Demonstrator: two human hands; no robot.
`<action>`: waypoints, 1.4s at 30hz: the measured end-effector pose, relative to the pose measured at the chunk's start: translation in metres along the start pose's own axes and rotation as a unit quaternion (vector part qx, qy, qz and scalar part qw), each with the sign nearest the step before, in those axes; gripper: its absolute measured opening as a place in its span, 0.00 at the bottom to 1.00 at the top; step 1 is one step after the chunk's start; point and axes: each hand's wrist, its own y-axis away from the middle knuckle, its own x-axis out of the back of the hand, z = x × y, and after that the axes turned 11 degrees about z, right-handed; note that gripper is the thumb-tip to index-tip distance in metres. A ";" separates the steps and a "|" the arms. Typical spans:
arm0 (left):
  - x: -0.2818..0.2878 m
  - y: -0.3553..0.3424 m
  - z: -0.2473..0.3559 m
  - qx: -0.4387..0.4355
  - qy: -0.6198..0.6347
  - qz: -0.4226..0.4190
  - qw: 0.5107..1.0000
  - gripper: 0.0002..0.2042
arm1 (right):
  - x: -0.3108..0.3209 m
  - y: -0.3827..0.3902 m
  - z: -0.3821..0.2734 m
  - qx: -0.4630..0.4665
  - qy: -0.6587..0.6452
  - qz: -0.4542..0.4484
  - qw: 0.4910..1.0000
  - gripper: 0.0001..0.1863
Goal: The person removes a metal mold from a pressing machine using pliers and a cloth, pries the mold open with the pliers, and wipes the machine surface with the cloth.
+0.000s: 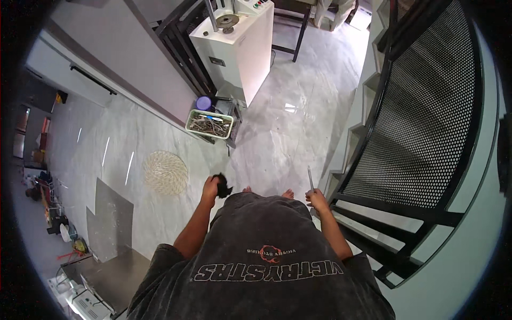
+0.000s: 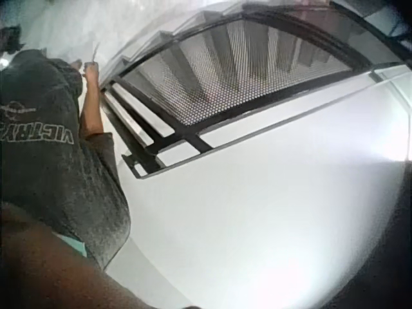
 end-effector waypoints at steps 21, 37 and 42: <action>0.119 -0.081 -0.095 0.094 -0.118 0.046 0.987 0.22 | -0.003 0.111 0.107 -0.144 -0.030 0.023 0.989 0.19; 0.045 -0.148 -0.063 0.033 -0.236 0.040 0.970 0.21 | -0.006 0.013 0.011 -0.145 -0.058 0.112 0.981 0.19; 0.037 -0.165 -0.097 0.056 -0.244 0.042 0.967 0.21 | 0.040 -0.117 -0.040 -0.048 -0.030 0.069 0.996 0.18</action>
